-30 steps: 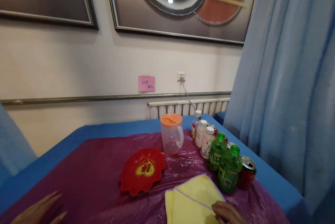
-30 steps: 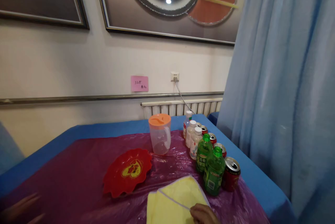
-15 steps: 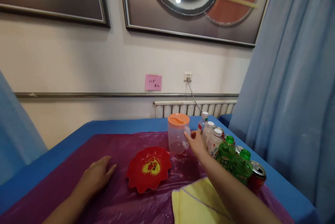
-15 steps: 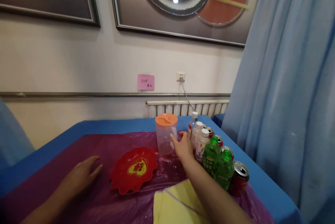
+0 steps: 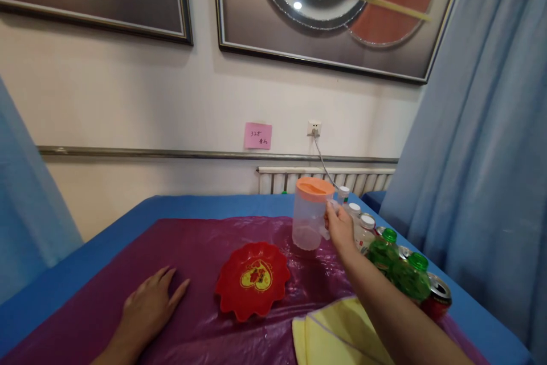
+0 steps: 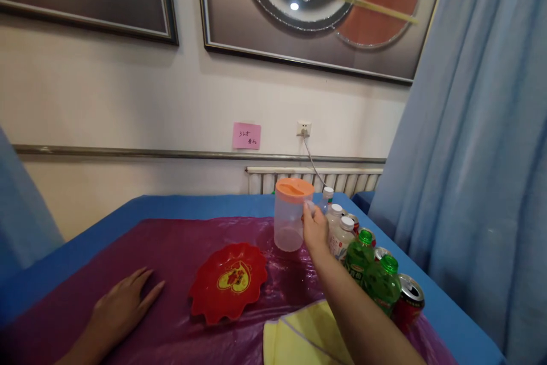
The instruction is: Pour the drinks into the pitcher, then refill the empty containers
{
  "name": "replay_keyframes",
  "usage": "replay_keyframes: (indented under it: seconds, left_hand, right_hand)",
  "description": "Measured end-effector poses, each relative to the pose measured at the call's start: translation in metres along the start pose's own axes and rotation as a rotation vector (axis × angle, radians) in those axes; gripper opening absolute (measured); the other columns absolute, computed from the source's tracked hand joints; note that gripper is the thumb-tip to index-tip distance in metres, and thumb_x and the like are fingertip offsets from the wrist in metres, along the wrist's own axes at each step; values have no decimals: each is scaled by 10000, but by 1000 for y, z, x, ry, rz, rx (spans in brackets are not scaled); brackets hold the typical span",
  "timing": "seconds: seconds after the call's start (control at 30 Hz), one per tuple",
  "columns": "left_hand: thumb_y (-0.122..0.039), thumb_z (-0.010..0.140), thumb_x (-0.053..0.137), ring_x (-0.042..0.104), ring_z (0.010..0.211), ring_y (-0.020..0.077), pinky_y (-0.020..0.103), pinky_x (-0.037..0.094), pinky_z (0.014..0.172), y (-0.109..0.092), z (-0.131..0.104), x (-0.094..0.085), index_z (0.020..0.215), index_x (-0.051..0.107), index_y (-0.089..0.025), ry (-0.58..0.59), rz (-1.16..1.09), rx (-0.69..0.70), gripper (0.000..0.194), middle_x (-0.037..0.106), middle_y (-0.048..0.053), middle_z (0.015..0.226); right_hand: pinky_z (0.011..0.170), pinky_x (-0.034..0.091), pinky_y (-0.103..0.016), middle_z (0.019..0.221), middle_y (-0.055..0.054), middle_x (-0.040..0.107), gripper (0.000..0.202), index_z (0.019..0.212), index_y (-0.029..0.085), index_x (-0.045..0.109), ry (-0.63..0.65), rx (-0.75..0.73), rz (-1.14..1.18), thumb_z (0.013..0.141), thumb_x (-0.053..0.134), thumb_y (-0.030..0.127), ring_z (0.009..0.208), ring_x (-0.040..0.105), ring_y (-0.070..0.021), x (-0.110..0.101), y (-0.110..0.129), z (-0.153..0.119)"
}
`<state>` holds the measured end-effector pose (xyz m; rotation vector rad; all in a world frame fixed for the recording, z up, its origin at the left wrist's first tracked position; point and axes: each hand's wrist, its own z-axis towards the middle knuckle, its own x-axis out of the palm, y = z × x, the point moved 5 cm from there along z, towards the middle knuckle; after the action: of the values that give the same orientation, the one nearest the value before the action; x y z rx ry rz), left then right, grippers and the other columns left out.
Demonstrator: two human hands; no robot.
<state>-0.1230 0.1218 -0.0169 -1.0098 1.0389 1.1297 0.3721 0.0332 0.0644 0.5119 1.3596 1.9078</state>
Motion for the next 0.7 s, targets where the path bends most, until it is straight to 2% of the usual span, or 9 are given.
replay_keyframes:
  seconds: [0.2, 0.33, 0.5, 0.6, 0.7]
  left_hand:
    - [-600, 865, 313, 502, 1389, 383, 547, 418, 1114, 2, -1, 2, 1364, 618, -67, 25, 7, -15, 791, 559, 204, 1493]
    - [-595, 874, 273, 508, 1387, 376, 533, 407, 1128, 0, -3, -1, 1361, 619, -50, 44, 31, -6, 809, 572, 204, 1480]
    - [-576, 865, 312, 514, 1385, 380, 538, 413, 1125, 3, -2, 0, 1339, 636, -61, 61, 17, -10, 771, 583, 204, 1471]
    - [-563, 863, 345, 530, 1373, 375, 526, 408, 1137, 7, 3, -1, 1338, 636, -55, 82, -14, -2, 754, 592, 209, 1459]
    - [-558, 875, 354, 531, 1376, 377, 554, 411, 1127, 13, 9, -3, 1349, 630, -75, 144, -48, -11, 731, 593, 196, 1463]
  right_hand:
    - [574, 379, -284, 584, 9, 574, 512, 656, 234, 535, 1, -2, -32, 815, 505, 720, 579, 504, -177, 8, -8, -20]
    - [594, 385, -295, 584, 6, 575, 524, 643, 237, 531, -49, -4, -48, 789, 501, 740, 601, 519, -187, 14, -12, -9]
    - [572, 397, -287, 523, 23, 551, 551, 616, 247, 517, -83, -12, -21, 782, 500, 772, 576, 516, -184, 16, -5, 1]
    - [561, 399, -282, 533, 19, 553, 561, 617, 242, 526, -110, -22, 6, 789, 509, 776, 573, 513, -181, 12, 3, -5]
    - [550, 398, -277, 566, 13, 565, 566, 666, 228, 565, -141, -29, 36, 823, 500, 768, 572, 503, -173, -2, 14, -23]
